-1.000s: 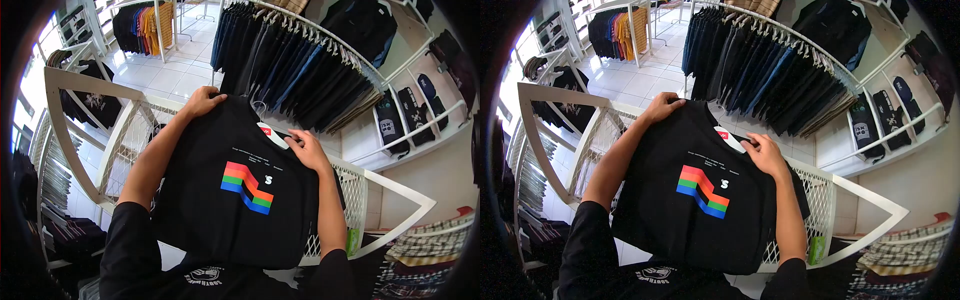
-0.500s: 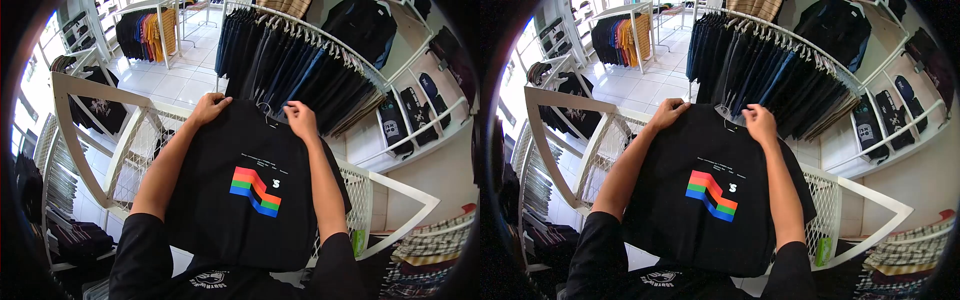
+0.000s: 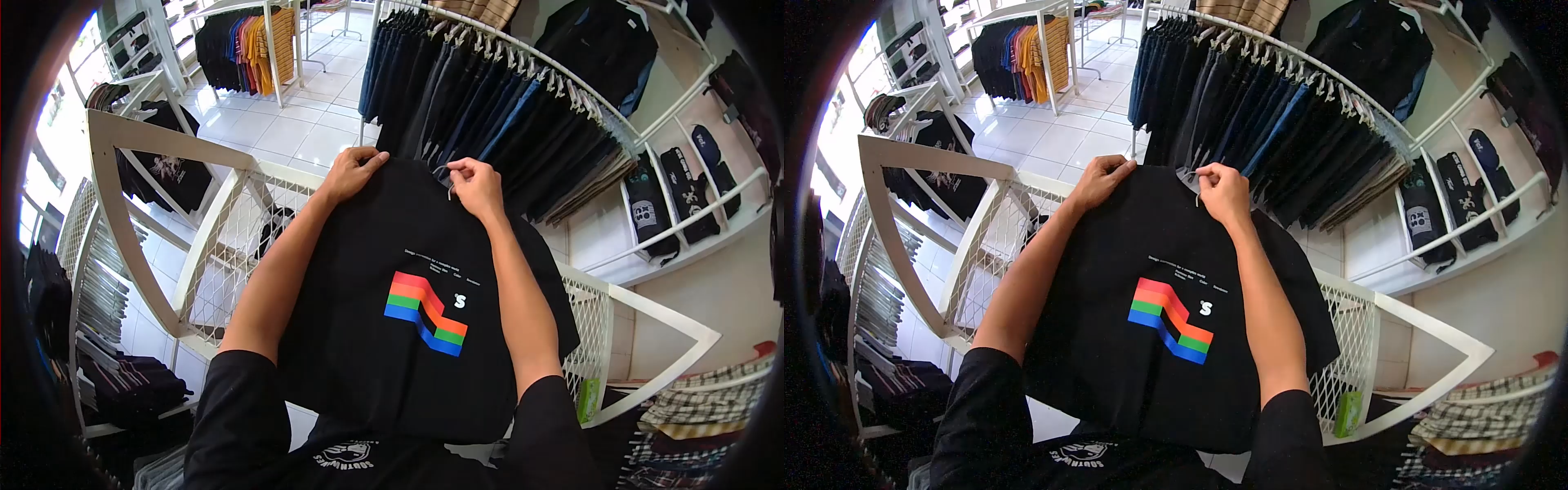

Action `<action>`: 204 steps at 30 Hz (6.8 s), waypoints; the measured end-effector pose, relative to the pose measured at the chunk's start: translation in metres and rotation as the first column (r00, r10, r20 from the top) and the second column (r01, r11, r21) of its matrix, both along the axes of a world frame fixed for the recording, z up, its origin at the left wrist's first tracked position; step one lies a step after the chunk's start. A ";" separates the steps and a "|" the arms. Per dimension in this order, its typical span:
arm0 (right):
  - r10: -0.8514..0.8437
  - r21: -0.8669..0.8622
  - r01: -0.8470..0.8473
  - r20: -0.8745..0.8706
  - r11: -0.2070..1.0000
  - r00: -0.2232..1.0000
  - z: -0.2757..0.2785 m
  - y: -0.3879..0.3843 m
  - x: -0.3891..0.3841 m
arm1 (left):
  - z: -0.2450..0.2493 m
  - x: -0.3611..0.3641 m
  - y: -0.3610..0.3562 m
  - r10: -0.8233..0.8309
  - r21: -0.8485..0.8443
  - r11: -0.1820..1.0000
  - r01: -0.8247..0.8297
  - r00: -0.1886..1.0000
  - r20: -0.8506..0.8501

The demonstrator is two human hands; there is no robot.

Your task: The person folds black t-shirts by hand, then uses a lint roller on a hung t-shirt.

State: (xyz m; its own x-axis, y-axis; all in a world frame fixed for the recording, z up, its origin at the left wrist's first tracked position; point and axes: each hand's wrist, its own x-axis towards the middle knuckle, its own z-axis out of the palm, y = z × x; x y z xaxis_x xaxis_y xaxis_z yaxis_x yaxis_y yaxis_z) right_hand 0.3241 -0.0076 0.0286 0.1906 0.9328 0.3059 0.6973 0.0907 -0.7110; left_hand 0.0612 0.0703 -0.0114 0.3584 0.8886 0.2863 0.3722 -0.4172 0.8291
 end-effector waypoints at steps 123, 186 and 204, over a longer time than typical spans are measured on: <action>0.189 -0.343 -0.183 -0.015 0.921 0.982 0.029 -0.479 -0.066 | 0.026 -0.137 -0.409 0.091 -0.080 0.995 -0.058 0.855 0.511; -0.097 -0.060 0.147 0.509 0.987 0.855 -0.005 -0.352 -0.207 | 0.001 -0.096 -0.386 0.115 0.408 0.911 0.056 0.916 -0.384; -0.214 0.016 0.243 0.530 0.970 0.821 -0.007 -0.374 -0.203 | -0.012 -0.092 -0.365 0.005 0.246 0.966 0.082 0.943 -0.334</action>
